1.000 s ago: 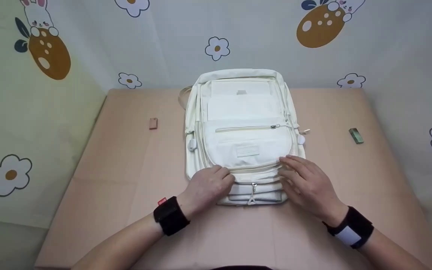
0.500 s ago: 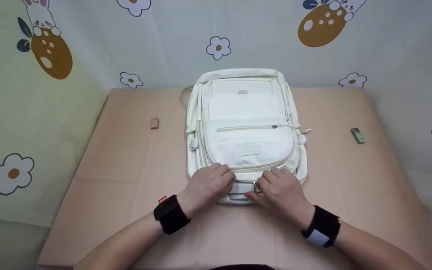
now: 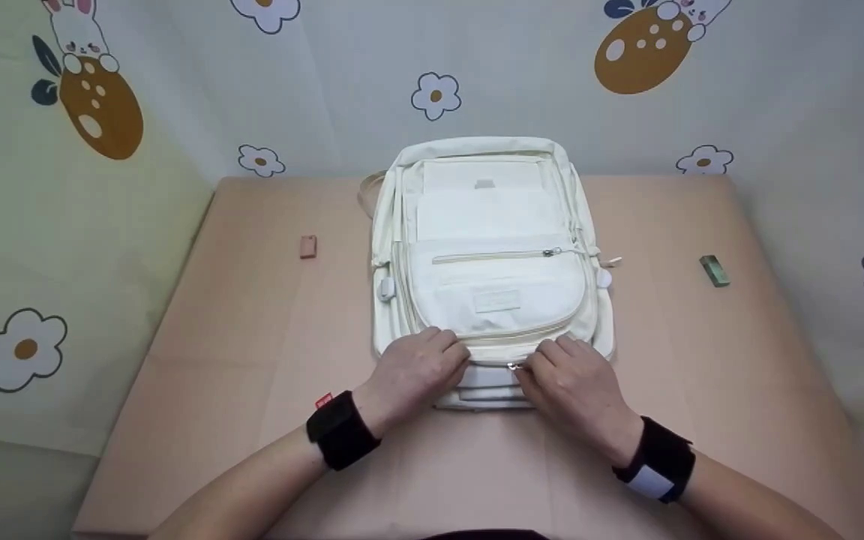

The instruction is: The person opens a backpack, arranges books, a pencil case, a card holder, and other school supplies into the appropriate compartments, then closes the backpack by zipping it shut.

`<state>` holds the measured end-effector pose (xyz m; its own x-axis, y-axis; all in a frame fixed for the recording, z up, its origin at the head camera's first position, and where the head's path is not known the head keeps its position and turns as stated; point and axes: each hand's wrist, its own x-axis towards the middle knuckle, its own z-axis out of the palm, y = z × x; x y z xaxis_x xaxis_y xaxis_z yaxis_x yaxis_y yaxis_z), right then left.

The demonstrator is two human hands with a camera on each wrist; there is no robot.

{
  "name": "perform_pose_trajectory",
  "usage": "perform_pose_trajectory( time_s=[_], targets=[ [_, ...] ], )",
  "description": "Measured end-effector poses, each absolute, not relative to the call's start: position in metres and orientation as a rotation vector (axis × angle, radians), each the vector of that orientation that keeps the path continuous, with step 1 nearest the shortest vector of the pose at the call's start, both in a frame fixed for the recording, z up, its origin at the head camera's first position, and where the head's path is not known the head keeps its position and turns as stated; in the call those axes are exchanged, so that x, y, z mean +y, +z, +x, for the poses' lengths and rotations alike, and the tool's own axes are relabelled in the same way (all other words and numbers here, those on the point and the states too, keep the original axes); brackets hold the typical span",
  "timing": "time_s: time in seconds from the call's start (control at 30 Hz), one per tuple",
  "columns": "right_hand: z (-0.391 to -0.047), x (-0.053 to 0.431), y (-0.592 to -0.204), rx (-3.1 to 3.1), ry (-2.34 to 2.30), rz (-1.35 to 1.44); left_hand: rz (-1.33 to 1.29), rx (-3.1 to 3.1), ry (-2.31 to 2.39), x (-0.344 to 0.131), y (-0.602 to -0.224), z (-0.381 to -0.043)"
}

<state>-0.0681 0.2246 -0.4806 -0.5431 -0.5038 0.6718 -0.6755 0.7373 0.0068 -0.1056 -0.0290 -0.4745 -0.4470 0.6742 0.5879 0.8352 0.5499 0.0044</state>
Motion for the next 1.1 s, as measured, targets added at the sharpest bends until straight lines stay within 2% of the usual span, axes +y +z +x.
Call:
perform_pose_trajectory(
  time_s=[0.43, 0.7, 1.1],
  targets=[
    [-0.062, 0.269, -0.478, -2.456, 0.315, 0.758, -1.227, -2.286, -0.374, -0.03, -0.473, -0.104],
    [-0.063, 0.277, -0.481, -2.465, 0.331, 0.745, -1.25, -2.264, -0.349, -0.027, -0.473, -0.104],
    [-0.061, 0.279, -0.481, -2.454, 0.373, 0.731, -1.299, -2.317, -0.134, 0.022, -0.457, -0.096]
  ],
)
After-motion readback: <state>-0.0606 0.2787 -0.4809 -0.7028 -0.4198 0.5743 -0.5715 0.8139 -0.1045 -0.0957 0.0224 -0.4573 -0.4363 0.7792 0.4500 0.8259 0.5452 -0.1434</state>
